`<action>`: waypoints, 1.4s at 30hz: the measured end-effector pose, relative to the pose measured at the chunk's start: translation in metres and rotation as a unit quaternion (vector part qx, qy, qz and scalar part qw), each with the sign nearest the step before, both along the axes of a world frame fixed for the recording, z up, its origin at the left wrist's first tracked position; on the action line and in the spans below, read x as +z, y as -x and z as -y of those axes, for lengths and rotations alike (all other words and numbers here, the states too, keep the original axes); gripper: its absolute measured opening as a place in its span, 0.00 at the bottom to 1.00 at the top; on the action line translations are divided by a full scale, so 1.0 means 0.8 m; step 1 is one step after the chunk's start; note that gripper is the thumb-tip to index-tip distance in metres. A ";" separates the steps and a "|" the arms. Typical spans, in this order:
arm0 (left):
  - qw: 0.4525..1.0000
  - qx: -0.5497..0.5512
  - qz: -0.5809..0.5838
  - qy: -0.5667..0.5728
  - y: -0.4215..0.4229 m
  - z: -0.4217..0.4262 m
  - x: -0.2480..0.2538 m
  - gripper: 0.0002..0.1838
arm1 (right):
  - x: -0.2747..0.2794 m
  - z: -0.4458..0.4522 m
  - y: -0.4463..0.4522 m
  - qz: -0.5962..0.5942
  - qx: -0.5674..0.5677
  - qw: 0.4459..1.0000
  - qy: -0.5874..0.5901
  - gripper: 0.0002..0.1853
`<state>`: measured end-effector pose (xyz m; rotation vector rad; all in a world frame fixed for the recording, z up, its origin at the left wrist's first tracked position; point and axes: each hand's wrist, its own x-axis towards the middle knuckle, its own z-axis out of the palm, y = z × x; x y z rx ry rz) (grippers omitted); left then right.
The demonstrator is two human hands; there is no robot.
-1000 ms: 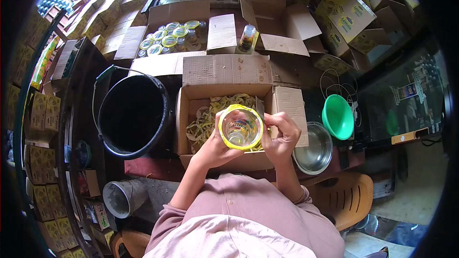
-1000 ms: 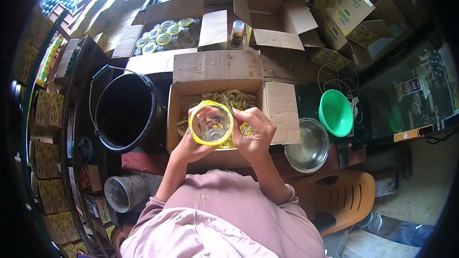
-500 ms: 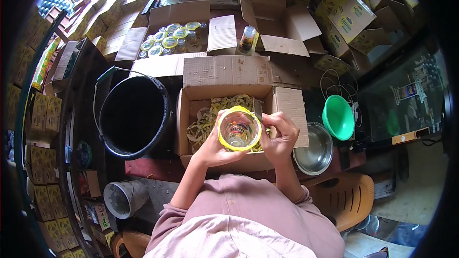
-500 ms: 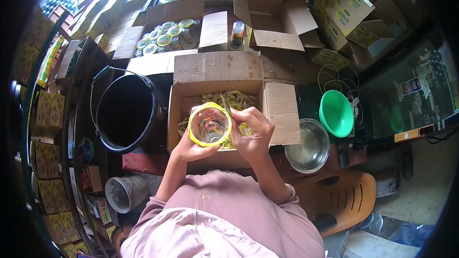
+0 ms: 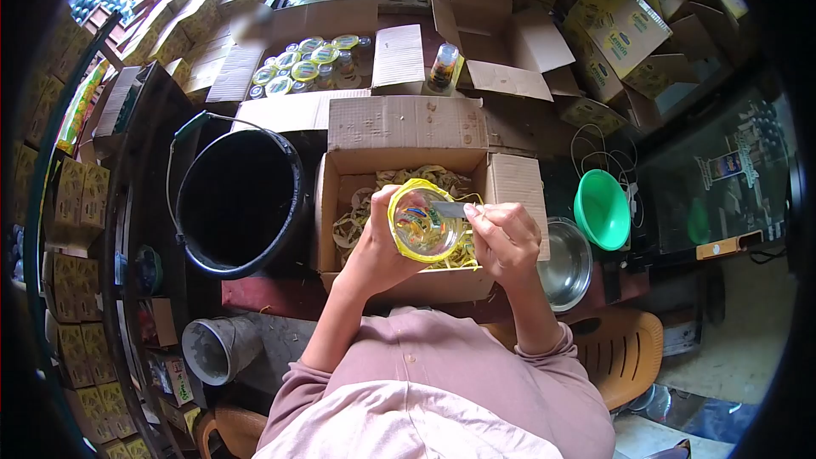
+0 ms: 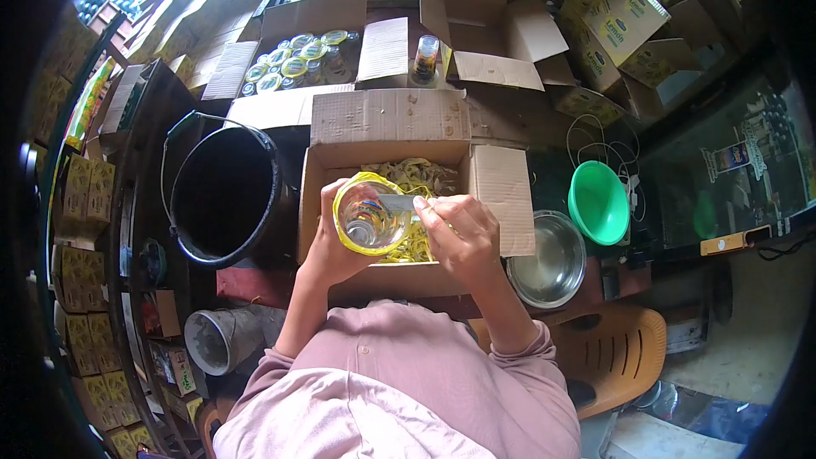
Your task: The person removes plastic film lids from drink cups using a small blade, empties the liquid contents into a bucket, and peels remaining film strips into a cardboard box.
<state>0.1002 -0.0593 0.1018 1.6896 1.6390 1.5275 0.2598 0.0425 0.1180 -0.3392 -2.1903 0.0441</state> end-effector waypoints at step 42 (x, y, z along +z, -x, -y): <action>0.995 -0.062 -0.022 0.078 0.011 0.011 0.010 0.42 | 0.035 -0.026 0.016 0.129 0.004 0.992 0.004 0.06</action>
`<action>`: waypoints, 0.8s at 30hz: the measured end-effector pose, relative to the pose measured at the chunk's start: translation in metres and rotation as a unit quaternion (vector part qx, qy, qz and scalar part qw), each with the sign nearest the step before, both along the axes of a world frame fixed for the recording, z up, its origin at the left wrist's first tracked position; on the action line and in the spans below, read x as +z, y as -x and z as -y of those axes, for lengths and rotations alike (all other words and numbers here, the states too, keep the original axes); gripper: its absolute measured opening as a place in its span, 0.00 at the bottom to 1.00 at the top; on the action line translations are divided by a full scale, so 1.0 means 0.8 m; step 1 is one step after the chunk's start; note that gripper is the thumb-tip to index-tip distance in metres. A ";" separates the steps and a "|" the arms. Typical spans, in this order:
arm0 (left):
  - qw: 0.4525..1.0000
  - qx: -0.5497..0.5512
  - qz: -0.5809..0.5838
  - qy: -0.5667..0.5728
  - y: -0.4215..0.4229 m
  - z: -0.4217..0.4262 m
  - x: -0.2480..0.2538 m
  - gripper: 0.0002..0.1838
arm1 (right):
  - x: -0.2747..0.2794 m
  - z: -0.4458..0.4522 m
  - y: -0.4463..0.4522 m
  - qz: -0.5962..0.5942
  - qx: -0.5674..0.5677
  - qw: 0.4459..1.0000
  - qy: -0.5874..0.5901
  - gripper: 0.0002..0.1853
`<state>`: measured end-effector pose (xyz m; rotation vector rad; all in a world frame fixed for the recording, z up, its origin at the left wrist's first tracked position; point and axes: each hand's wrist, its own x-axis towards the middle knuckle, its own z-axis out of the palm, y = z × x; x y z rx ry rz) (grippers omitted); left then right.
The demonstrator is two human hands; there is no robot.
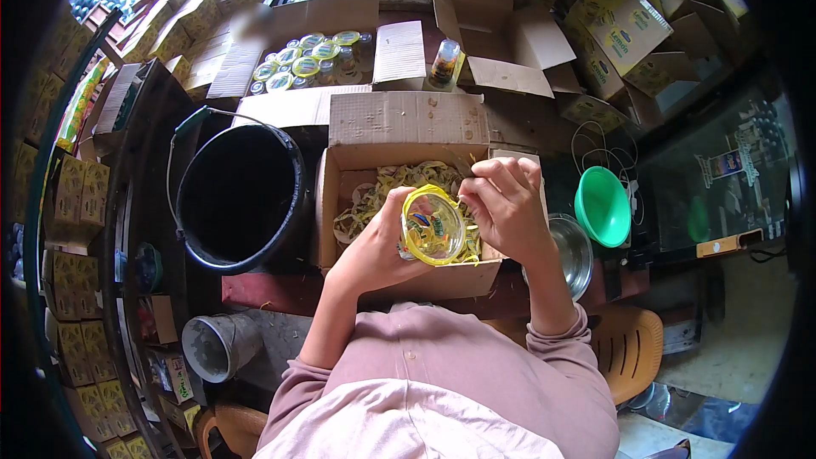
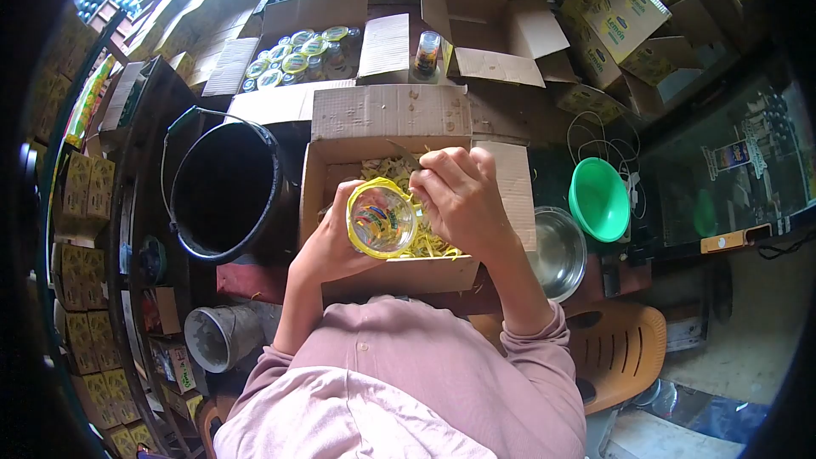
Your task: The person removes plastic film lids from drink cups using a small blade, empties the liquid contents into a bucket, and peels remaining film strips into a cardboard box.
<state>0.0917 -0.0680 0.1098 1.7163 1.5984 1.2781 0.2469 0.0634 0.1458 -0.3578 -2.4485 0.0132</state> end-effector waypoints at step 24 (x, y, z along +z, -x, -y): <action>0.999 -0.033 0.017 0.033 0.005 0.004 -0.005 0.43 | 0.000 0.006 -0.002 0.013 0.000 1.000 0.026 0.06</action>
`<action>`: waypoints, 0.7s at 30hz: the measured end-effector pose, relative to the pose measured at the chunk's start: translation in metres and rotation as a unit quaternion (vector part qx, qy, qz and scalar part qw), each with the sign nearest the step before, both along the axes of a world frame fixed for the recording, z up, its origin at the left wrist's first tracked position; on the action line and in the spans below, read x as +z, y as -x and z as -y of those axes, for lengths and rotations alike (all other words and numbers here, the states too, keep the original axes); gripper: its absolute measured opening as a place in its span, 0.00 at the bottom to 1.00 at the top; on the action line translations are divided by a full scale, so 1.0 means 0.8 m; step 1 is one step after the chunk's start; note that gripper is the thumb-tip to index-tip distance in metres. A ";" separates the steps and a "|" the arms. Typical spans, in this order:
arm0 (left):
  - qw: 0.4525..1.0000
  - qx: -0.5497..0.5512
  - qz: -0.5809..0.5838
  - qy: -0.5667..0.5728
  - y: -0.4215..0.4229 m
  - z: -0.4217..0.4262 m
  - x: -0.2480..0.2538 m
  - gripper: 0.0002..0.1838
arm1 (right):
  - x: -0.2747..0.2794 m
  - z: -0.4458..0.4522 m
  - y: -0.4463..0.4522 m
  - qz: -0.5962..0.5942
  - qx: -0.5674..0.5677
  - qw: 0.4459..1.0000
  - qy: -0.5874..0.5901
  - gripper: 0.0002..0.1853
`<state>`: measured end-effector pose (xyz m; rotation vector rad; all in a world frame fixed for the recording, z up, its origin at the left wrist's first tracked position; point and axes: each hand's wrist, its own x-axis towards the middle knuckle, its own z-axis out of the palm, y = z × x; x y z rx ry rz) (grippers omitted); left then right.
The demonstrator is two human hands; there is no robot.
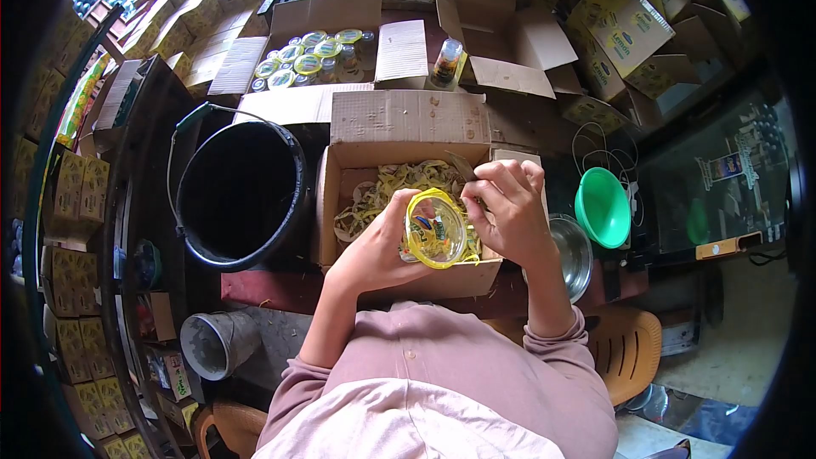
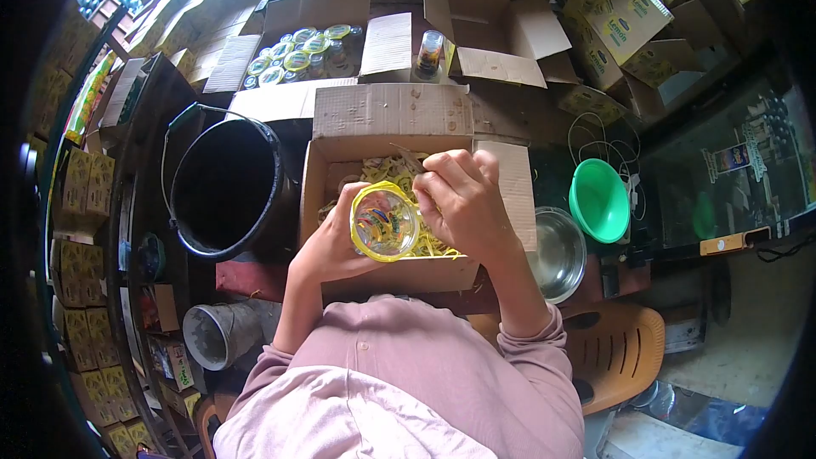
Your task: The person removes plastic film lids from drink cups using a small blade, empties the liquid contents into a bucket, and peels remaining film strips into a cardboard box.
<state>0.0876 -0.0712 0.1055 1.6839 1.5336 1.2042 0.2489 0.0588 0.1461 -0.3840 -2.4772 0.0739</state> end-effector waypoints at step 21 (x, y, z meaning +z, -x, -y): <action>0.998 -0.054 0.034 -0.002 0.007 0.000 0.002 0.41 | -0.004 0.005 0.003 0.009 -0.014 0.999 0.029 0.05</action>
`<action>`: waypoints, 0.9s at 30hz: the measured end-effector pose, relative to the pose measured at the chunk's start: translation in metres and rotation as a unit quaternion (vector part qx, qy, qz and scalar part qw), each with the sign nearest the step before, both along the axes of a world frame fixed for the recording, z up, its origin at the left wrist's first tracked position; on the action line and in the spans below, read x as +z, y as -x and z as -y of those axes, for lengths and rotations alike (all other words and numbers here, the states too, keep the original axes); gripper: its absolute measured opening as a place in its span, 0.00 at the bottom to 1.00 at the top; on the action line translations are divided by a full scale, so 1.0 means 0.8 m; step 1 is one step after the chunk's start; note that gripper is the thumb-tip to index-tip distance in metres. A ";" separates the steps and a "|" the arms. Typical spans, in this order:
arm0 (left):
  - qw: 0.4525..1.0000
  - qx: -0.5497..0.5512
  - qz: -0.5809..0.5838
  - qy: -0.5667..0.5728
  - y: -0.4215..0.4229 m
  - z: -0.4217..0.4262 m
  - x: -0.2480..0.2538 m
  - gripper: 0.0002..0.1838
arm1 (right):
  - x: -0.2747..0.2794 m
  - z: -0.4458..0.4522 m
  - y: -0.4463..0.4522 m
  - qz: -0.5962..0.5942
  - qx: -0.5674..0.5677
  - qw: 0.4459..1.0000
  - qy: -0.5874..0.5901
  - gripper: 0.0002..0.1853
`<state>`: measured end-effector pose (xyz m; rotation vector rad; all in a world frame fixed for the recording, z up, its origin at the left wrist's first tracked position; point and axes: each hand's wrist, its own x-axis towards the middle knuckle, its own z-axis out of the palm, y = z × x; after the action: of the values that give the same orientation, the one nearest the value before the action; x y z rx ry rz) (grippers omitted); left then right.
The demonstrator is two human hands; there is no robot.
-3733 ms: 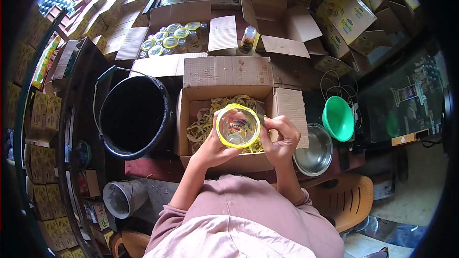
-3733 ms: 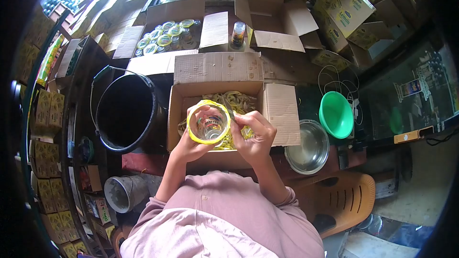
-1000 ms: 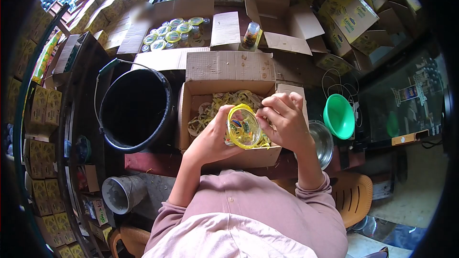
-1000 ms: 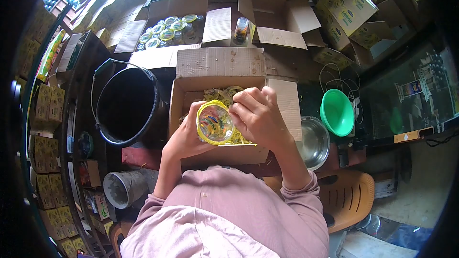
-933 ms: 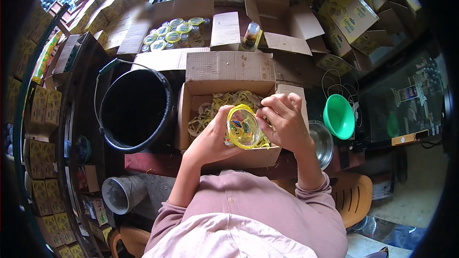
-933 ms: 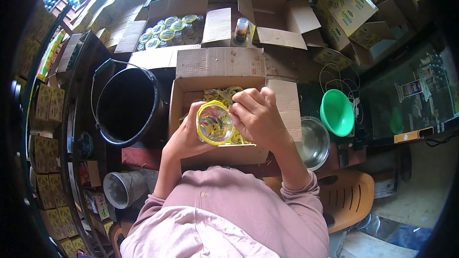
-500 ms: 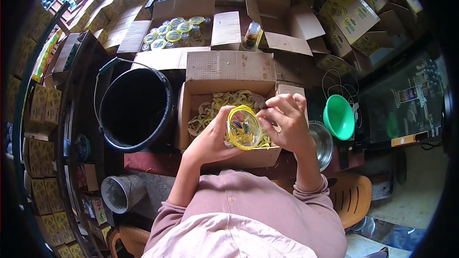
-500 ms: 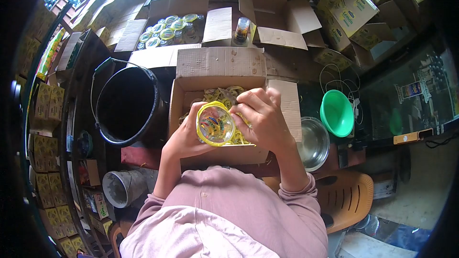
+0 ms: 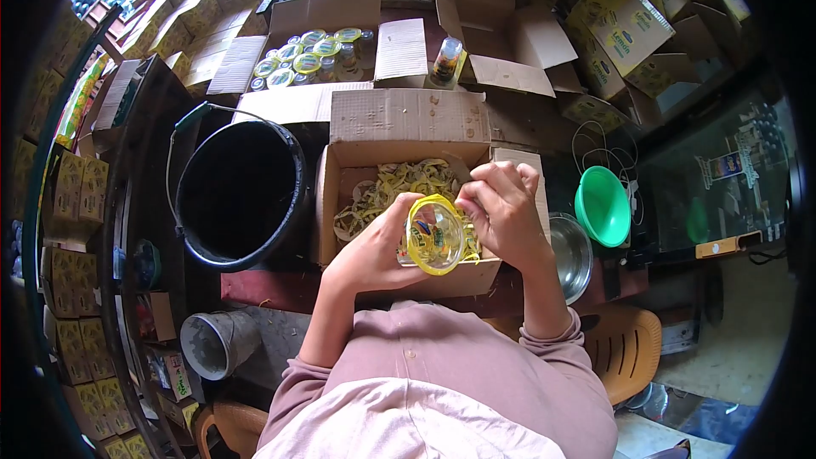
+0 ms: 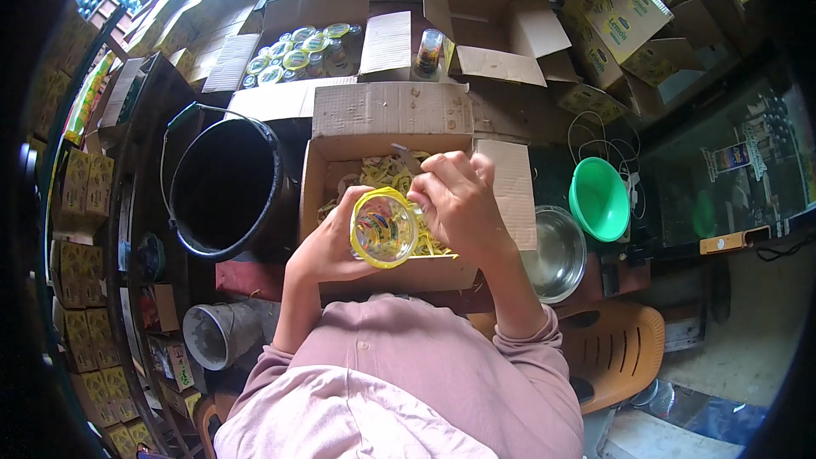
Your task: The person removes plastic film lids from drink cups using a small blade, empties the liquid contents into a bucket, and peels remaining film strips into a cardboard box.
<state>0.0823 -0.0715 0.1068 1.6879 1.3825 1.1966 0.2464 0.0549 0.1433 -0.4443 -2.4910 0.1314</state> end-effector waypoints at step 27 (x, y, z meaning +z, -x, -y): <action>0.992 0.085 0.090 -0.026 0.032 0.011 -0.022 0.39 | -0.054 -0.030 -0.005 -0.031 -0.119 0.987 0.101 0.10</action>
<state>0.0564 -0.0802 0.0890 1.4782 1.4168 1.4534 0.2502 0.0788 0.0998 -0.8064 -2.3523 0.2991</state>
